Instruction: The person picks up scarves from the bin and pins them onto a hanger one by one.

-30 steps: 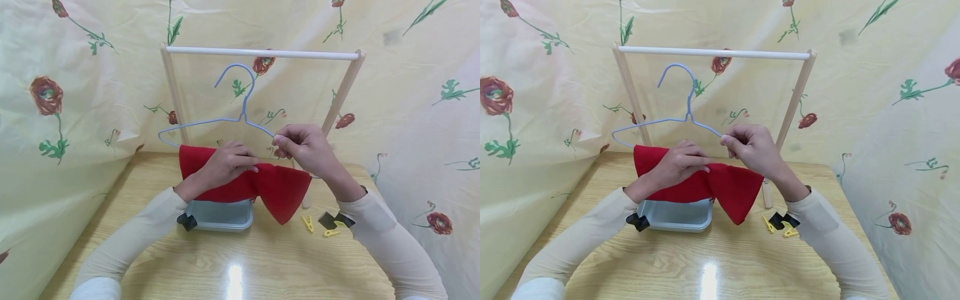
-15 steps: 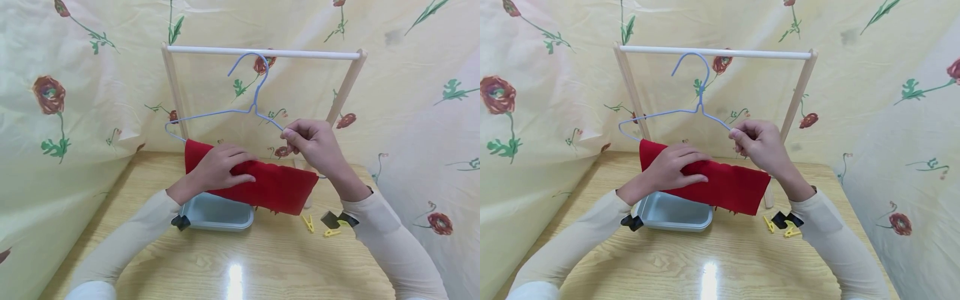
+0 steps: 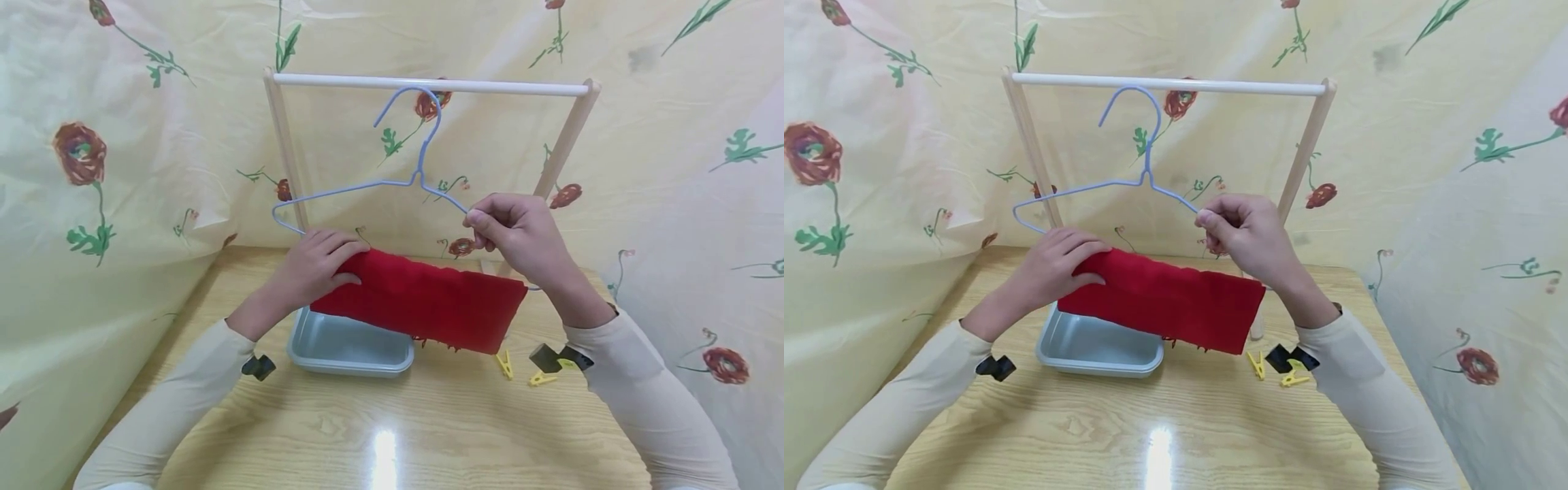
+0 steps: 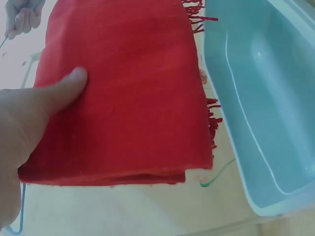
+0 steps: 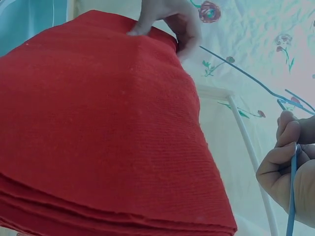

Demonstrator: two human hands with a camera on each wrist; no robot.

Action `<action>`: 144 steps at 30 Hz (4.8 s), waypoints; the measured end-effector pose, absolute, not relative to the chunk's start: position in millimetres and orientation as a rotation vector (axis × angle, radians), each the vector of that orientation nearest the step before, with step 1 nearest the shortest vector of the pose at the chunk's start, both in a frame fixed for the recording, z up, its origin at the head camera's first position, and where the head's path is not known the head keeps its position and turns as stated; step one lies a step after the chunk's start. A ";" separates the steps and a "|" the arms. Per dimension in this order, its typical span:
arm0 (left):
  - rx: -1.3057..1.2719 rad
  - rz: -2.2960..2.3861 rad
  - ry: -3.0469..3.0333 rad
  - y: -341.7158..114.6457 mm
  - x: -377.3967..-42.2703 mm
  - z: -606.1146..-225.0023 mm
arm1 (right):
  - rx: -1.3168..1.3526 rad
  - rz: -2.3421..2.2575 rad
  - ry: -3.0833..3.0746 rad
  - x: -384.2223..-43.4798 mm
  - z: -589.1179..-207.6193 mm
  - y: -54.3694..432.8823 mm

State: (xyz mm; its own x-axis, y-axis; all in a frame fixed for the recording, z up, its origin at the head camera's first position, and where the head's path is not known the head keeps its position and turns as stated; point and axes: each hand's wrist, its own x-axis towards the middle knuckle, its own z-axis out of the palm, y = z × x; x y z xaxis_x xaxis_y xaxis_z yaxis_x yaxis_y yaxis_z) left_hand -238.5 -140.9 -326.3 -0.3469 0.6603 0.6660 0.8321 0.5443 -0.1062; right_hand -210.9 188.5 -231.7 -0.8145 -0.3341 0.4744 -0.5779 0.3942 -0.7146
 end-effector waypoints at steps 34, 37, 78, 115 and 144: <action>-1.198 -0.717 -1.964 -157.2 -215.5 -299.6 | 0.870 1.287 -2.418 -224.7 -243.1 188.7; -1.156 -0.772 -1.930 -157.5 -213.4 -286.8 | 0.868 1.285 -2.426 -224.9 -243.8 188.6; -1.186 -0.995 -2.195 -165.2 -253.7 -248.9 | 0.939 1.368 -2.433 -237.4 -253.3 183.0; -0.915 -1.360 -2.115 -153.6 -251.9 -258.1 | 0.884 1.219 -2.423 -232.2 -243.6 235.9; -0.840 -1.352 -2.152 -156.5 -256.7 -255.5 | 0.655 1.279 -2.616 -196.4 -399.6 370.7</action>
